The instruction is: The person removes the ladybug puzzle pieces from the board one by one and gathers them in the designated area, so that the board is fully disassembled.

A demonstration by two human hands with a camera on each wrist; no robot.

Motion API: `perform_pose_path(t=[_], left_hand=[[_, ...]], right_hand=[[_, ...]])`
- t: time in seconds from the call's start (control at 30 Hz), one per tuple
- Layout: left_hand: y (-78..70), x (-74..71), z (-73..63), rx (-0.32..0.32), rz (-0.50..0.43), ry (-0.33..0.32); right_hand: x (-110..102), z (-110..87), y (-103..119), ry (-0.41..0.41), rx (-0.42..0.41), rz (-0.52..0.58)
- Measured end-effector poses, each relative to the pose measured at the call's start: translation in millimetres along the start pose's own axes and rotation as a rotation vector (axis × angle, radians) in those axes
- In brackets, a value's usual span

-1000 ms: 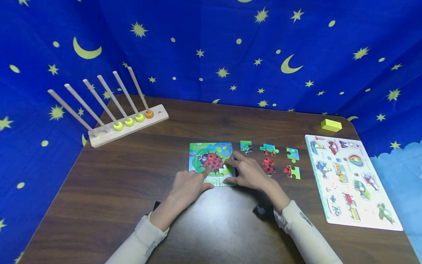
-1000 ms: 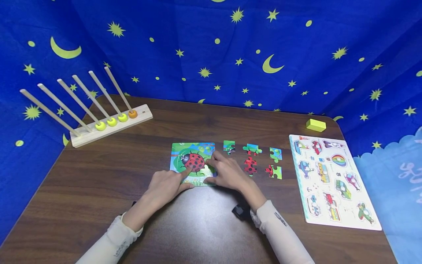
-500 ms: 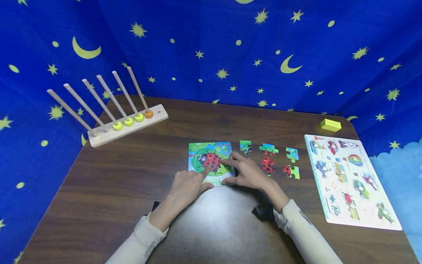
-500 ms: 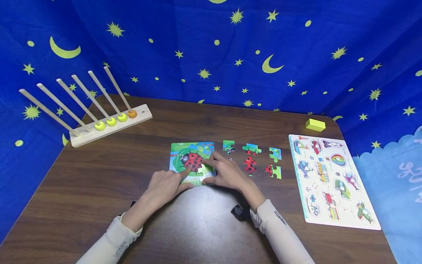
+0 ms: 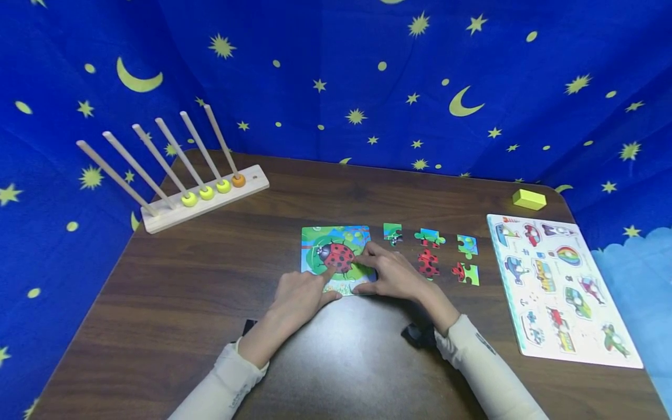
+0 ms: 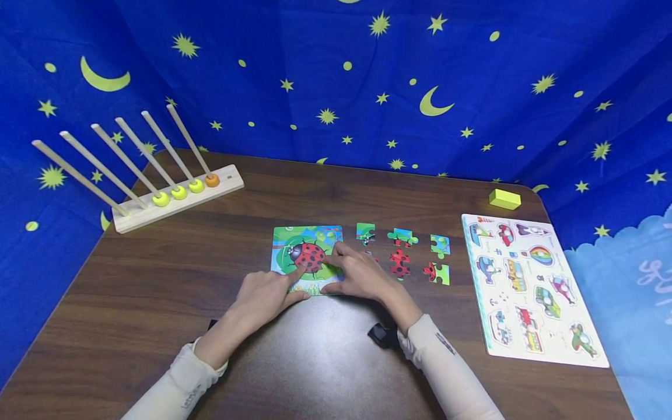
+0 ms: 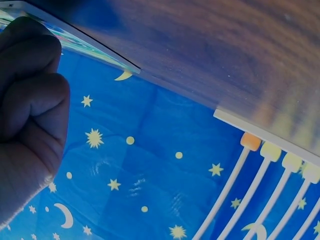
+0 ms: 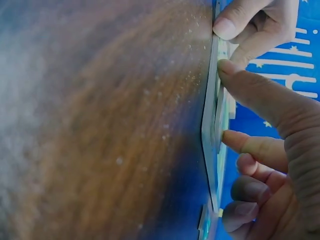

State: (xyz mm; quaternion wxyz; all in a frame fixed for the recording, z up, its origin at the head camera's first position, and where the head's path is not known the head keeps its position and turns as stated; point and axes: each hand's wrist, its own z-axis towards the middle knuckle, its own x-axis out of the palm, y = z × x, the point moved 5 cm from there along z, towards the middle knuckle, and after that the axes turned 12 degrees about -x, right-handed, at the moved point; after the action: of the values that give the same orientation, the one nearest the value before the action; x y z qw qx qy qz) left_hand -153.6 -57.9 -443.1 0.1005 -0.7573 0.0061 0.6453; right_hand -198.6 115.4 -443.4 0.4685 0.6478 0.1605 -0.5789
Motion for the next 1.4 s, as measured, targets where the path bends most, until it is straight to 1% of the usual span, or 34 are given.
perform_pose_path(t=[0.13,0.27,0.4,0.5,0.63,0.83,1.0,1.1,1.27,1.4], left_hand=[[-0.4,-0.8,0.2,0.003,-0.001,-0.006],[-0.9,-0.1,0.7,0.002,-0.01,0.007],[-0.1,1.1,0.6,-0.008,-0.015,0.026],[-0.1,2.1,0.4,-0.005,-0.02,0.022],[0.8,2.9,-0.4,-0.002,-0.028,0.009],[1.4,4.4,0.0,-0.011,-0.029,0.021],[1.3,4.0,0.1,-0.003,-0.03,-0.004],[0.7,4.0,0.2,0.004,-0.038,-0.015],[-0.1,3.7,-0.1,0.003,-0.043,0.0],[0.4,2.4,-0.7,0.003,-0.041,-0.014]], right_hand=[[-2,0.0,3,-0.006,-0.033,-0.059],[-7,-3.4,4,-0.018,-0.035,-0.085],[-16,-11.5,4,-0.043,-0.03,-0.084],[-23,-22.1,2,-0.046,-0.005,-0.084],[-31,-41.7,-5,-0.045,0.061,-0.08],[-40,-77.1,-17,-0.061,0.145,-0.094],[-47,-103.8,-25,-0.068,0.204,-0.104],[-51,-121.1,-29,-0.079,0.232,-0.123],[-57,-149.7,-36,-0.116,0.25,-0.157],[-58,-168.7,-41,-0.118,0.293,-0.18]])
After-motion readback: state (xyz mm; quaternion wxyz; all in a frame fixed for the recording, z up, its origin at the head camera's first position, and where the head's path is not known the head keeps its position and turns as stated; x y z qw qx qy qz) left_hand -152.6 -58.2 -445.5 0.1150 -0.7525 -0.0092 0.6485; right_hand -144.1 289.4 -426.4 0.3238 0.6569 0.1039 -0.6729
